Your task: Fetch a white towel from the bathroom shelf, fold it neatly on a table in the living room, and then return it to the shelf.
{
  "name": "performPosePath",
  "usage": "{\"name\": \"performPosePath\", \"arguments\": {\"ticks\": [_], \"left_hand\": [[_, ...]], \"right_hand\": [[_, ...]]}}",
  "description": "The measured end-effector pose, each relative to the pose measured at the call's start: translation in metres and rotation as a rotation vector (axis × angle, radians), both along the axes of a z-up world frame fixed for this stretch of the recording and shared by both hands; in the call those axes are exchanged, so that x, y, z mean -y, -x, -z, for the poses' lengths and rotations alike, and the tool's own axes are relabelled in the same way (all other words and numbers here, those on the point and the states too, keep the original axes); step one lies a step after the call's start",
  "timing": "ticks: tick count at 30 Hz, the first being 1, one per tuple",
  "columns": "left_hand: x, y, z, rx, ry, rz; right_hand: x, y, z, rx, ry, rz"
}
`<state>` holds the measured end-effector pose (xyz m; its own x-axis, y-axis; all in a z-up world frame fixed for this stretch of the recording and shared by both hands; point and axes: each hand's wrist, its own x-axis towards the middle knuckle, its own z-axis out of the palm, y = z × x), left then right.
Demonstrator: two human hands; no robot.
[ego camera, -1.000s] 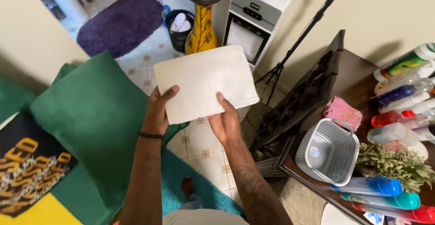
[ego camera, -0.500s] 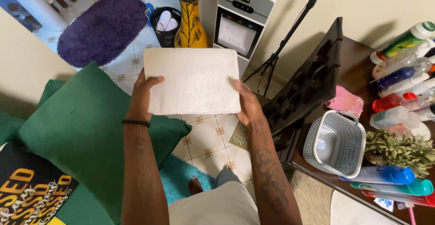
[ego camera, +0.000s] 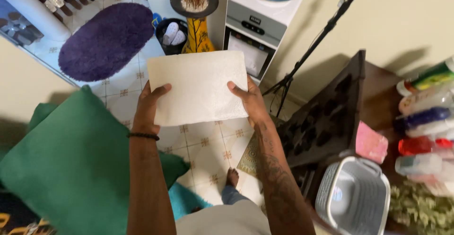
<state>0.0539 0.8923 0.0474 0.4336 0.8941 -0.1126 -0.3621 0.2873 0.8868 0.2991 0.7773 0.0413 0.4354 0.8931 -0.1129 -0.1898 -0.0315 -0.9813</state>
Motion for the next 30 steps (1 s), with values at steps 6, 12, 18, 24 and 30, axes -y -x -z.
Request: {"name": "performPosePath", "arguments": {"ticks": [6,12,18,24,30], "left_hand": [[-0.032,-0.044,0.016,0.007,-0.086,-0.113],[-0.044,-0.063,0.026,0.062,-0.027,-0.183],[-0.069,-0.061,0.037,0.084,-0.032,-0.147],[-0.120,-0.058,0.034,0.090,-0.138,-0.191],[-0.196,-0.053,0.022,0.023,-0.135,-0.344]], "right_hand": [[-0.045,-0.054,0.000,0.162,0.137,-0.106],[-0.077,-0.075,-0.002,0.167,0.103,-0.140],[-0.121,-0.082,0.009,0.082,0.081,-0.115],[-0.180,-0.079,0.005,0.048,0.065,-0.180],[-0.271,-0.072,-0.005,0.059,0.002,-0.287]]}}
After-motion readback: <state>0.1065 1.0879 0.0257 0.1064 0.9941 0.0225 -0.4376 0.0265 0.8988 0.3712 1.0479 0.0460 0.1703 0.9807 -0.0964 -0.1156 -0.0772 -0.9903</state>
